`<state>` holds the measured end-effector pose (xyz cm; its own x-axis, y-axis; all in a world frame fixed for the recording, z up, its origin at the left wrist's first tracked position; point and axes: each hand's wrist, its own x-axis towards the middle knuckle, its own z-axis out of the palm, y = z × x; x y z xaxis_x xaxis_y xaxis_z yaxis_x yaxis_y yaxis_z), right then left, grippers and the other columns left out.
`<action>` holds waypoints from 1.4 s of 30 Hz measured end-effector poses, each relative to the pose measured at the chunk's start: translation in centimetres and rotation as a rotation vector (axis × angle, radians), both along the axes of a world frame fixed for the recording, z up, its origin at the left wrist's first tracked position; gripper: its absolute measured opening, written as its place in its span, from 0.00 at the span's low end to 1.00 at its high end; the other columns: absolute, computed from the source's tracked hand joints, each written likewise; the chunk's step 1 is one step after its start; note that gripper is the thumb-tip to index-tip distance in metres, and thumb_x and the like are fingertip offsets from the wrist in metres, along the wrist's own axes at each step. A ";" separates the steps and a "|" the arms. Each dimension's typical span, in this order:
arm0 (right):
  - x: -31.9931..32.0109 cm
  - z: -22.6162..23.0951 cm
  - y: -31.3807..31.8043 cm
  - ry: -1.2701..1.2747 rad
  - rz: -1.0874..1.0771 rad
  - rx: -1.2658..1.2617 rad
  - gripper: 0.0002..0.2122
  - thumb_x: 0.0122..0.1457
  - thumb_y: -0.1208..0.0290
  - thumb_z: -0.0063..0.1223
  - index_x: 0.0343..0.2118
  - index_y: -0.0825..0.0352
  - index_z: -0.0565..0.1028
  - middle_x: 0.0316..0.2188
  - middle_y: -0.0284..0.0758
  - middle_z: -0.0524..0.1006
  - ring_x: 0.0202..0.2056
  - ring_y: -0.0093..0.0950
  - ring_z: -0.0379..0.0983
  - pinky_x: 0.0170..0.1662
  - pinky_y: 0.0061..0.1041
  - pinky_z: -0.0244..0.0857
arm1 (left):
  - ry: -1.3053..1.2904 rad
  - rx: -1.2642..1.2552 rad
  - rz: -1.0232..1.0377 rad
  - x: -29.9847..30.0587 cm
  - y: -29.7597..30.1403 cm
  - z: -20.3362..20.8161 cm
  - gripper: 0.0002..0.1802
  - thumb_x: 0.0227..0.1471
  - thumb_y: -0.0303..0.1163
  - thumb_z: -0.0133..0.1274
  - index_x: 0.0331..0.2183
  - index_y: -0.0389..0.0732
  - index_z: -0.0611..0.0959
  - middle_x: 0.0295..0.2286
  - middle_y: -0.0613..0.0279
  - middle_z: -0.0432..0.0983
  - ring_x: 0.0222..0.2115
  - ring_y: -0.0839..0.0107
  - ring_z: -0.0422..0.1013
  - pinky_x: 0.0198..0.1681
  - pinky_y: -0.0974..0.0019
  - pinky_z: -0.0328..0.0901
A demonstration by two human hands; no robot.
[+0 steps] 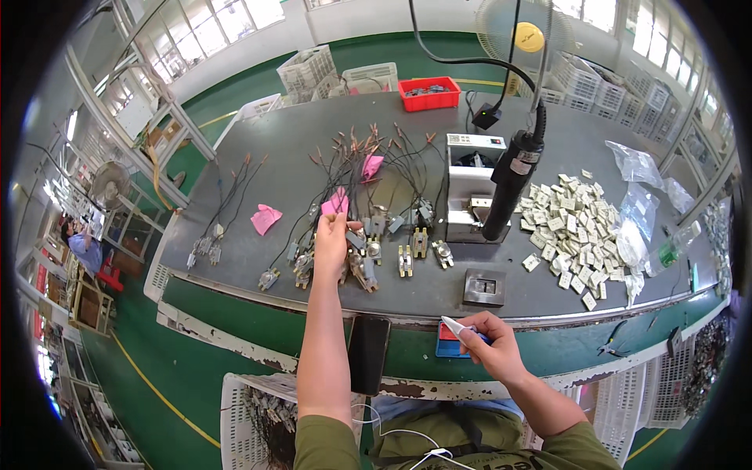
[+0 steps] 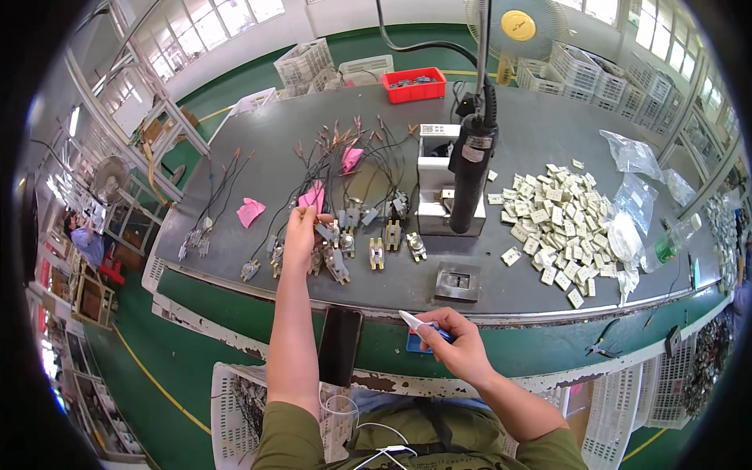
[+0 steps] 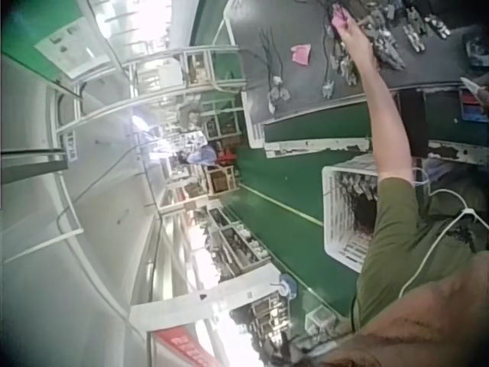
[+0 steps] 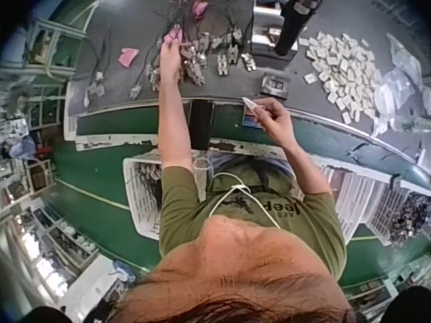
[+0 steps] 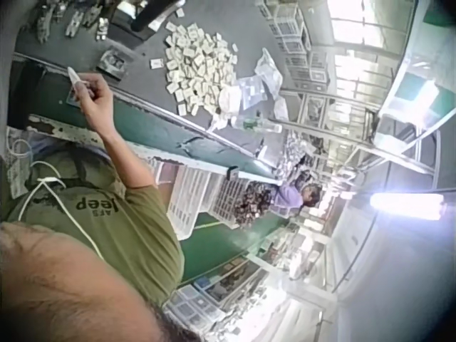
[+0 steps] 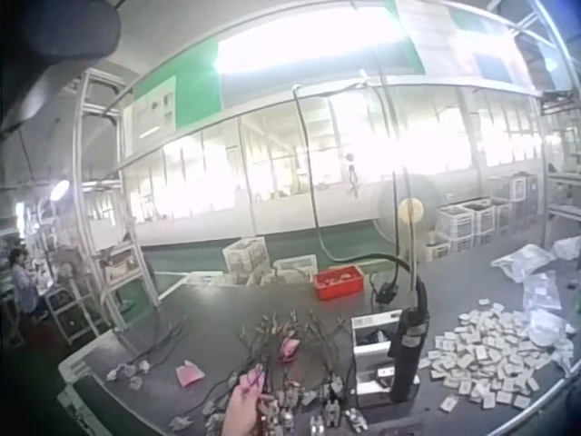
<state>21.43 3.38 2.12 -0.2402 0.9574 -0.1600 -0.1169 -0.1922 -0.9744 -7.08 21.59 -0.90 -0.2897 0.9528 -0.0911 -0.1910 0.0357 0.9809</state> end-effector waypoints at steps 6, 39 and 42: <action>-0.4 -0.2 0.0 -0.004 0.021 -0.013 0.09 0.59 0.69 0.51 0.40 0.66 0.73 0.21 0.27 0.73 0.18 0.11 0.61 0.20 0.12 0.53 | 0.304 -0.117 -0.133 -3.6 -1.5 0.3 0.13 0.58 0.36 0.45 0.38 0.37 0.71 0.21 0.64 0.73 0.21 0.76 0.69 0.21 0.72 0.63; 2.7 1.3 4.7 -1.333 0.554 0.409 0.07 0.50 0.66 0.49 0.28 0.59 0.77 0.19 0.36 0.76 0.23 0.38 0.74 0.29 0.35 0.67 | -0.142 0.360 -0.351 4.3 -22.7 2.2 0.48 0.45 0.22 0.55 0.60 0.43 0.43 0.37 0.58 0.63 0.40 0.69 0.64 0.54 0.56 0.56; 1.9 1.0 5.2 -1.349 0.598 0.440 0.07 0.50 0.68 0.48 0.26 0.63 0.76 0.19 0.39 0.76 0.24 0.39 0.74 0.30 0.36 0.68 | -0.030 0.349 -0.369 4.0 -22.8 1.1 0.49 0.44 0.17 0.56 0.60 0.42 0.45 0.39 0.58 0.65 0.43 0.66 0.66 0.57 0.55 0.53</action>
